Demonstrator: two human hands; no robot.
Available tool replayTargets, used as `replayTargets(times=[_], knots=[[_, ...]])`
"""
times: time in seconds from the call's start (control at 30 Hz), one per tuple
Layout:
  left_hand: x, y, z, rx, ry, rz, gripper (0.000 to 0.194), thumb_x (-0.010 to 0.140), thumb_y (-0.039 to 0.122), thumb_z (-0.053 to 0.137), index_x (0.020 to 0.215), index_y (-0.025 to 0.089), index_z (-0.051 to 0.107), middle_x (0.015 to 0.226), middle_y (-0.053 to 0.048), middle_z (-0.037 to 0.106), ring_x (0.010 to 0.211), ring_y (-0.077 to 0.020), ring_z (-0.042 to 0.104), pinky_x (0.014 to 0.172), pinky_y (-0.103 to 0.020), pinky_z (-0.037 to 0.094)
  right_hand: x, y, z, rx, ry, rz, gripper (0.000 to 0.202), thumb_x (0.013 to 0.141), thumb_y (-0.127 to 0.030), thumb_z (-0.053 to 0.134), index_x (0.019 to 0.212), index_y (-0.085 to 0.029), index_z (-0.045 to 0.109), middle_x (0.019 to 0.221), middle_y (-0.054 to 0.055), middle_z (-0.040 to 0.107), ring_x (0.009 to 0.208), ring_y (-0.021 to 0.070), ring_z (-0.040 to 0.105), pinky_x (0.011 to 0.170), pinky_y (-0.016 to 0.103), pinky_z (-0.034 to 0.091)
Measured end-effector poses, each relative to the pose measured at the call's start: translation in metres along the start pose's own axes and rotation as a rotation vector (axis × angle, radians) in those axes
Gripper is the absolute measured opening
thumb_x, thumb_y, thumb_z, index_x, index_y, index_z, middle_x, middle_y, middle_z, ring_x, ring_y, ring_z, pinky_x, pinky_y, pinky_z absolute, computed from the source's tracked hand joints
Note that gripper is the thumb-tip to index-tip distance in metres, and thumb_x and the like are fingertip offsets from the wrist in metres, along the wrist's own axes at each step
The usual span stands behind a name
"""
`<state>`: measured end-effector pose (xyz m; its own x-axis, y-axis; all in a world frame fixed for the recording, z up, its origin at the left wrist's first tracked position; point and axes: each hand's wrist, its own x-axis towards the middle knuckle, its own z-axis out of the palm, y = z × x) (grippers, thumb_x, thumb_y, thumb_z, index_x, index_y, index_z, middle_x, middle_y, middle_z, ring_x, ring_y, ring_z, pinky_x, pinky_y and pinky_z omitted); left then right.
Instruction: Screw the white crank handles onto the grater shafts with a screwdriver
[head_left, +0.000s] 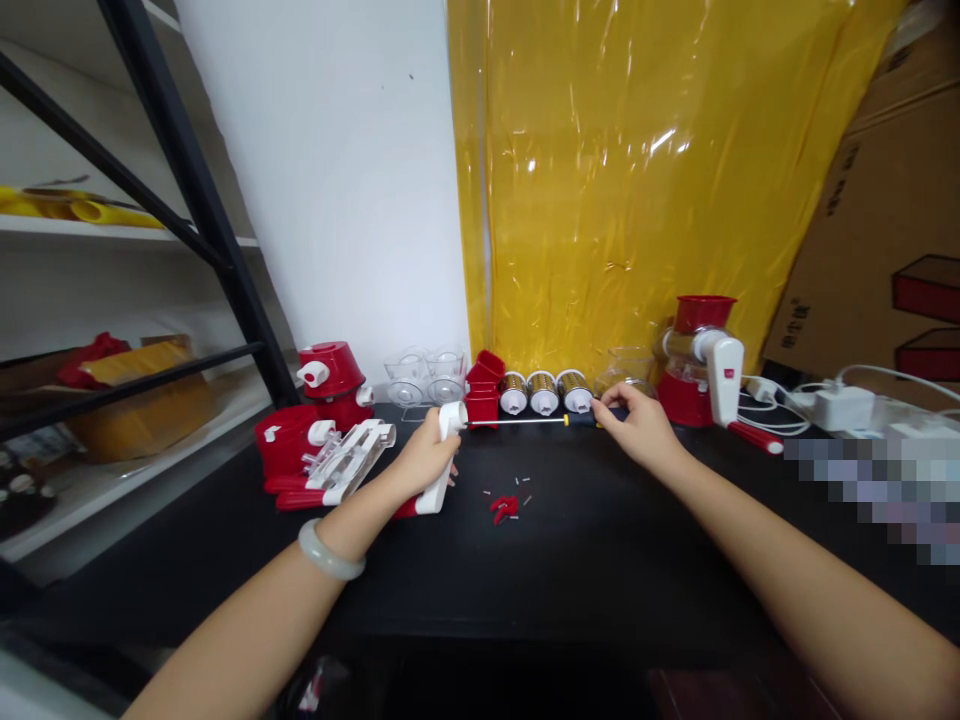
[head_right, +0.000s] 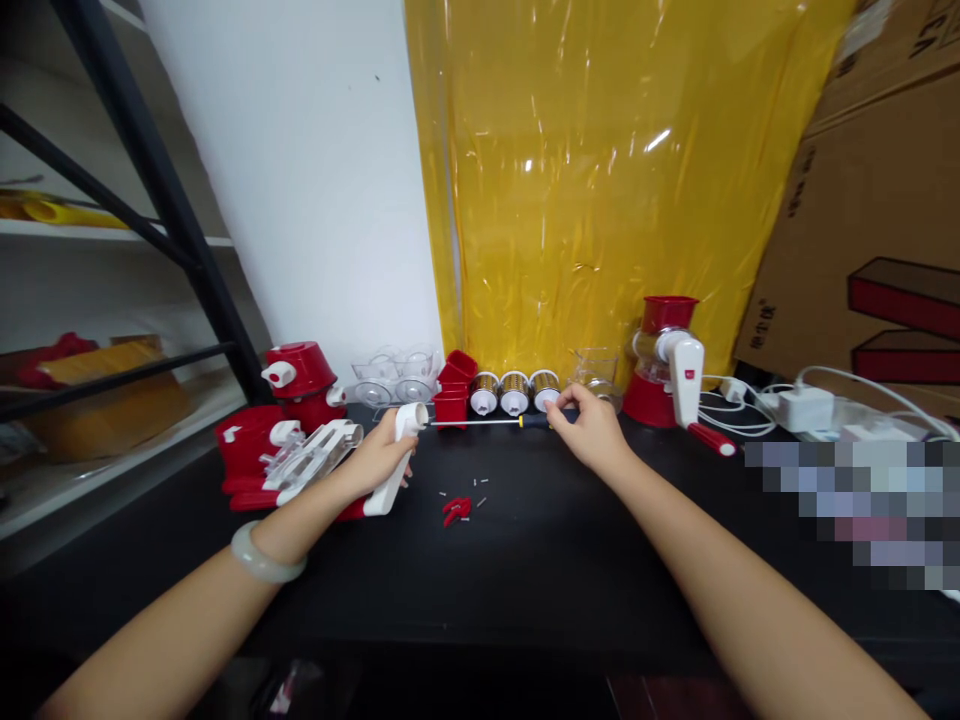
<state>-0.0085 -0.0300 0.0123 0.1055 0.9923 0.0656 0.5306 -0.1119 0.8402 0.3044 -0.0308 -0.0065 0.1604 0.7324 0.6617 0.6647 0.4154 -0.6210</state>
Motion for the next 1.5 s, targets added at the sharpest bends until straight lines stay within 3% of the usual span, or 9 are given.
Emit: replayTargets(times=[0.2, 0.33, 0.47, 0.57, 0.7, 0.9, 1.13, 1.27, 1.5], knots=[[0.002, -0.002, -0.001, 0.019, 0.016, 0.022, 0.036, 0.084, 0.021, 0.049, 0.119, 0.019, 0.037, 0.069, 0.002, 0.055, 0.051, -0.017, 0.06, 0.047, -0.028, 0.051, 0.006, 0.015, 0.008, 0.234, 0.012, 0.131, 0.04, 0.071, -0.06, 0.064, 0.07, -0.021, 0.056, 0.072, 0.003, 0.061, 0.07, 0.0183, 0.057, 0.067, 0.031, 0.047], [0.001, -0.003, -0.005, 0.227, 0.08, 0.188, 0.041, 0.087, 0.026, 0.047, 0.125, 0.016, 0.036, 0.067, -0.001, 0.06, 0.05, -0.019, 0.062, 0.053, -0.03, 0.052, 0.007, 0.028, 0.017, 0.398, -0.121, 0.377, 0.044, 0.079, -0.066, 0.051, 0.075, -0.022, 0.057, 0.073, 0.002, 0.06, 0.063, 0.0167, 0.057, 0.051, 0.027, 0.045], [-0.001, -0.003, -0.008, 0.404, 0.154, 0.347, 0.046, 0.088, 0.027, 0.044, 0.132, 0.014, 0.035, 0.078, -0.006, 0.066, 0.061, -0.0218, 0.066, 0.065, -0.033, 0.052, 0.002, 0.029, 0.021, 0.425, -0.29, 0.547, 0.041, 0.086, -0.062, 0.039, 0.082, -0.023, 0.052, 0.057, 0.001, 0.059, 0.043, 0.0159, 0.052, 0.041, 0.026, 0.037], [-0.003, 0.0, -0.009, 0.427, 0.161, 0.367, 0.046, 0.089, 0.027, 0.043, 0.132, 0.014, 0.035, 0.079, -0.007, 0.066, 0.063, -0.0228, 0.067, 0.066, -0.033, 0.052, 0.001, 0.029, 0.02, 0.319, -0.335, 0.478, 0.03, 0.087, -0.048, 0.036, 0.076, -0.024, 0.048, 0.046, -0.001, 0.054, 0.035, 0.0148, 0.044, 0.038, 0.025, 0.03], [-0.004, 0.002, -0.007, 0.339, 0.116, 0.298, 0.041, 0.088, 0.026, 0.044, 0.127, 0.015, 0.037, 0.071, -0.004, 0.064, 0.056, -0.0215, 0.066, 0.059, -0.03, 0.051, 0.002, 0.026, 0.014, 0.18, -0.188, 0.288, 0.013, 0.078, -0.036, 0.045, 0.072, -0.024, 0.046, 0.046, -0.005, 0.05, 0.038, 0.0132, 0.043, 0.044, 0.025, 0.033], [0.003, -0.005, -0.004, 0.143, 0.031, 0.112, 0.038, 0.085, 0.02, 0.046, 0.121, 0.017, 0.036, 0.062, 0.002, 0.055, 0.05, -0.0213, 0.063, 0.046, -0.028, 0.049, 0.001, 0.012, 0.008, 0.107, -0.019, 0.061, 0.017, 0.075, -0.039, 0.055, 0.077, -0.023, 0.049, 0.064, -0.001, 0.058, 0.059, 0.0161, 0.056, 0.063, 0.03, 0.042], [0.012, -0.013, -0.003, 0.039, -0.009, -0.013, 0.035, 0.084, 0.02, 0.048, 0.117, 0.019, 0.036, 0.072, 0.001, 0.054, 0.051, -0.0166, 0.06, 0.046, -0.027, 0.051, 0.001, 0.009, 0.009, 0.218, -0.011, -0.027, 0.032, 0.073, -0.049, 0.066, 0.083, -0.022, 0.052, 0.079, 0.003, 0.062, 0.077, 0.0188, 0.06, 0.077, 0.034, 0.047], [0.01, -0.01, -0.003, 0.028, 0.004, 0.017, 0.036, 0.084, 0.021, 0.048, 0.118, 0.019, 0.037, 0.072, 0.0, 0.055, 0.051, -0.0176, 0.061, 0.046, -0.029, 0.051, 0.004, 0.015, 0.013, 0.349, -0.042, 0.115, 0.039, 0.07, -0.057, 0.068, 0.081, -0.022, 0.054, 0.082, 0.004, 0.063, 0.079, 0.0193, 0.061, 0.075, 0.033, 0.049], [0.002, -0.004, -0.005, 0.185, 0.06, 0.167, 0.04, 0.086, 0.025, 0.048, 0.124, 0.018, 0.036, 0.061, 0.003, 0.057, 0.047, -0.0184, 0.061, 0.048, -0.028, 0.05, 0.003, 0.021, 0.018, 0.558, -0.277, 0.538, 0.052, 0.083, -0.073, 0.036, 0.082, -0.023, 0.052, 0.061, 0.003, 0.062, 0.049, 0.0183, 0.062, 0.042, 0.027, 0.042]])
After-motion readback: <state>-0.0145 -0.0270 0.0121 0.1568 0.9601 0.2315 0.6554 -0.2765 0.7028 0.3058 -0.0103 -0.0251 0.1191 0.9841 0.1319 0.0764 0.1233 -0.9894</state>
